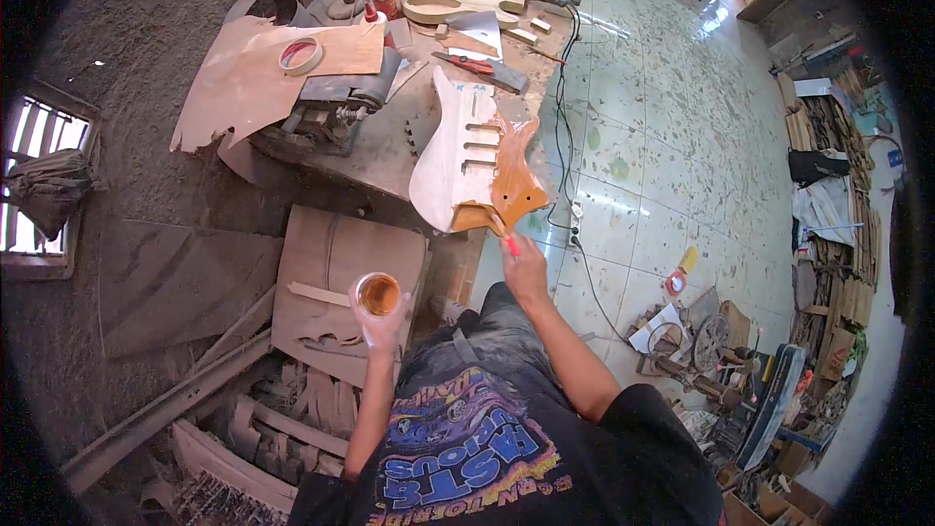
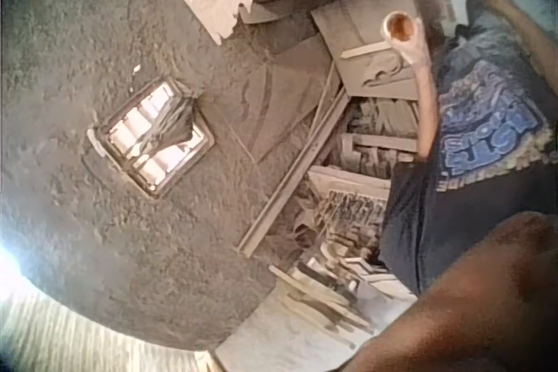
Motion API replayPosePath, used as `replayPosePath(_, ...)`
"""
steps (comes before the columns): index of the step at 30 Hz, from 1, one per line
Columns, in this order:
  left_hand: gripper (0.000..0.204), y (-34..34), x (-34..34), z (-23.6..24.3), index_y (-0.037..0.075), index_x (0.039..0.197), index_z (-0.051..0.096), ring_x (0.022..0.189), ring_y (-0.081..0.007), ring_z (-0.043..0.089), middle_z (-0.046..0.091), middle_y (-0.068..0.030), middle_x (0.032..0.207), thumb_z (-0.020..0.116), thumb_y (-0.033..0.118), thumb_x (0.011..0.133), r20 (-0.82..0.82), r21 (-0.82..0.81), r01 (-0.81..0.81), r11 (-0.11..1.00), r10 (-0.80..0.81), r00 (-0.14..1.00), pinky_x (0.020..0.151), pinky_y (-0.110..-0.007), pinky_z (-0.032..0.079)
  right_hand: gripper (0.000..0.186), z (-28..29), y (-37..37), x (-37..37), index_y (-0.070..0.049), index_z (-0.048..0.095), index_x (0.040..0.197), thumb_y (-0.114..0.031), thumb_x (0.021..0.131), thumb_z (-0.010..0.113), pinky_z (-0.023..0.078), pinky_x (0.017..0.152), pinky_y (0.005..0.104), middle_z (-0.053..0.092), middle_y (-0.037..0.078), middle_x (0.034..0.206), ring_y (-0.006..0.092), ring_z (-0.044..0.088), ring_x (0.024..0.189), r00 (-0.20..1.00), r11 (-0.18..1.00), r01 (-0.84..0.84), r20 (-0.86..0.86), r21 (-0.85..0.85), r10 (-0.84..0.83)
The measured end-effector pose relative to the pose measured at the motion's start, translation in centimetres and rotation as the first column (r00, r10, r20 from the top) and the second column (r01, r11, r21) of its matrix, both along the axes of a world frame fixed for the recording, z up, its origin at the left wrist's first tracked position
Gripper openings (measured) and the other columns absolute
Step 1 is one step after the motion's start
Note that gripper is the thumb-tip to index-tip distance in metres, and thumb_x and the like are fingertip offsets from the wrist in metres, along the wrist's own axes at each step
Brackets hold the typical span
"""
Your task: The person applies a brown liquid finish to the front and sides of a wooden guitar body using a paint brush, repeatedly dipping the brush into a container of the finish.
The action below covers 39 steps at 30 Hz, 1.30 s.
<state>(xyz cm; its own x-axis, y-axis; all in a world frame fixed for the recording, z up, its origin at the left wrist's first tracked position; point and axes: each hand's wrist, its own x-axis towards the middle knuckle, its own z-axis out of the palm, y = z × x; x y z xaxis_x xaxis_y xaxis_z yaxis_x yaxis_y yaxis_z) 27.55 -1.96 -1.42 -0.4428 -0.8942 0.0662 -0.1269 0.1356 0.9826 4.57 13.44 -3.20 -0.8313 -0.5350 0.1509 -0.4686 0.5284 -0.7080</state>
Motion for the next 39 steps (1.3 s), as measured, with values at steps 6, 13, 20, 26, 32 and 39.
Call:
replayPosePath(6,0.069,-0.1,0.1,1.2,0.003,0.13,0.044,0.109,-0.0196,0.054,0.053,-0.0093,0.118,0.083,0.002,0.073,0.008,0.028,-0.024,0.999,0.024,1.0,0.098,-0.036,0.045,0.025,1.6,1.6,0.3,-0.005,0.066,0.115,-0.017,0.093,0.064,0.053,0.075,0.0486,0.067,0.022,0.097,0.0428,0.065,0.088,1.0,0.998,0.016,0.004,-0.056,-0.015)
replayPosePath(13,0.065,-0.5,0.5,0.9,0.003,0.128,0.046,0.108,-0.0195,0.054,0.054,-0.0085,0.116,0.082,0.003,0.074,0.019,-0.022,-0.021,1.0,0.021,1.0,0.097,-0.036,0.045,0.026,1.2,2.4,-0.5,-0.003,0.067,0.114,-0.015,0.091,0.067,0.053,0.075,0.0465,0.067,0.021,0.095,0.0411,0.065,0.086,0.995,0.995,-0.096,0.009,0.027,0.095)
replayPosePath(20,0.065,-0.5,0.5,0.1,0.004,0.127,0.046,0.107,-0.0192,0.055,0.054,-0.0087,0.116,0.082,0.004,0.073,0.01,-0.018,-0.051,0.999,0.051,0.999,0.095,-0.036,0.046,0.027,2.3,1.6,-0.6,-0.005,0.066,0.115,-0.015,0.09,0.068,0.053,0.072,0.0456,0.065,0.02,0.093,0.0401,0.065,0.084,0.981,0.978,-0.193,-0.003,0.078,0.194)
replayPosePath(26,0.064,-0.2,0.9,0.2,0.004,0.127,0.046,0.108,-0.0187,0.054,0.054,-0.0086,0.115,0.083,0.003,0.073,0.019,-0.006,-0.09,0.996,0.09,0.996,0.097,-0.035,0.045,0.027,1.7,3.2,0.4,-0.004,0.065,0.116,-0.015,0.091,0.067,0.053,0.072,0.0454,0.064,0.019,0.091,0.0387,0.064,0.081,0.988,0.991,-0.132,-0.083,0.019,0.134)
replayPosePath(32,0.064,0.2,0.8,0.0,0.004,0.126,0.047,0.108,-0.0183,0.054,0.054,-0.0078,0.116,0.083,0.002,0.073,-0.008,-0.015,-0.097,0.995,0.097,0.995,0.096,-0.035,0.045,0.025,-1.4,-0.9,2.9,-0.004,0.065,0.115,-0.013,0.092,0.066,0.053,0.071,0.0448,0.064,0.019,0.093,0.0383,0.064,0.08,0.981,0.982,-0.188,-0.054,0.026,0.189)
replayPosePath(39,0.064,0.0,1.2,-0.1,0.003,0.127,0.047,0.106,-0.0183,0.055,0.054,-0.0077,0.115,0.082,0.001,0.073,0.008,0.004,-0.068,0.998,0.068,0.998,0.095,-0.034,0.046,0.026,-0.2,-0.1,2.4,-0.004,0.065,0.115,-0.014,0.091,0.067,0.052,0.071,0.0456,0.063,0.019,0.094,0.0399,0.063,0.083,0.978,0.973,-0.205,0.013,-0.105,0.208)
